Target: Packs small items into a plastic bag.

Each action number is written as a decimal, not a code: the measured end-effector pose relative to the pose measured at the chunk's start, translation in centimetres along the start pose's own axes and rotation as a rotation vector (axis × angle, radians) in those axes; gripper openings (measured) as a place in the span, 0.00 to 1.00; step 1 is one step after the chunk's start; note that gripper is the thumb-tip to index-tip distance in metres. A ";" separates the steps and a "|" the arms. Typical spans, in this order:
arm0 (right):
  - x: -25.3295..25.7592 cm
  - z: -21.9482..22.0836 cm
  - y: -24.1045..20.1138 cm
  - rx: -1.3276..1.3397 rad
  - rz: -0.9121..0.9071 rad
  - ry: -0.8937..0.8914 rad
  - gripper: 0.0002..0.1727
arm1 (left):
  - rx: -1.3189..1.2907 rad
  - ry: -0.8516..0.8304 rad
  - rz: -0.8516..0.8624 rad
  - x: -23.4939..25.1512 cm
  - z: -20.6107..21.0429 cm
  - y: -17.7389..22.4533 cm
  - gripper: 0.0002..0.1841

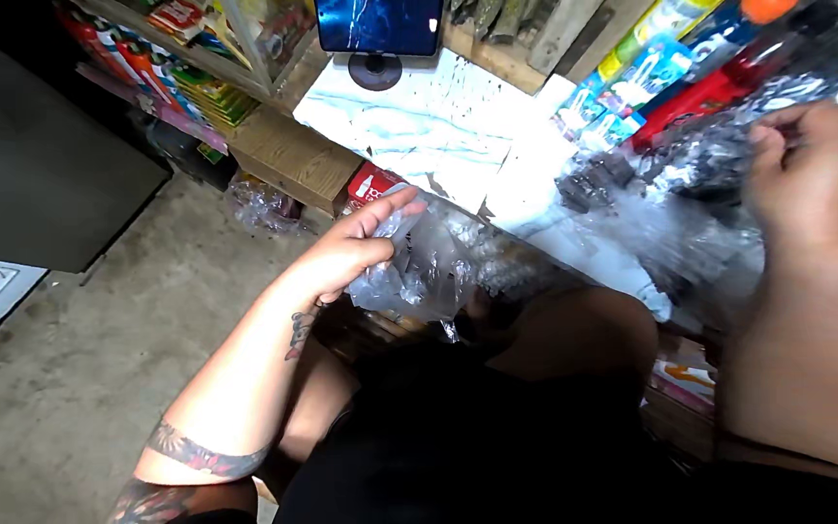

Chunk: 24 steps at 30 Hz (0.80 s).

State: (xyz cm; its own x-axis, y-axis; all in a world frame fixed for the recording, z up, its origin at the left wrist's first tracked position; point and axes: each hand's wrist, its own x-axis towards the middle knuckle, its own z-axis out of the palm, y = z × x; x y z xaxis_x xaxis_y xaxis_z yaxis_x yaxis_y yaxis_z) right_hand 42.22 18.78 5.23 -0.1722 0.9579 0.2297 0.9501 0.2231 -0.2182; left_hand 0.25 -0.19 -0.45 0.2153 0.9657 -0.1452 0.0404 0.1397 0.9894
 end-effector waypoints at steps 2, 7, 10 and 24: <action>0.6 -0.3 0.3 -0.051 -0.036 -0.011 0.23 | -0.012 0.000 0.005 0.0 0.0 0.0 0.41; 1.9 -0.2 2.8 -0.073 -0.121 0.055 0.25 | -0.013 -0.001 0.005 0.1 0.0 0.0 0.41; 2.1 -0.1 3.3 -0.077 -0.120 0.076 0.25 | -0.015 -0.004 0.002 0.1 0.0 0.0 0.41; 2.4 0.0 4.5 0.123 -0.147 0.131 0.27 | -0.020 0.006 -0.004 0.2 -0.1 -0.1 0.41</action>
State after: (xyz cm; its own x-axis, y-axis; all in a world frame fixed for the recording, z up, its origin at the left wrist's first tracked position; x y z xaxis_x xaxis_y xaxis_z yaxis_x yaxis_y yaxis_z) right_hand 46.09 22.08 4.80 -0.2634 0.8835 0.3874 0.8769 0.3867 -0.2855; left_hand 0.24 0.02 -0.53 0.2088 0.9665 -0.1495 0.0215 0.1483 0.9887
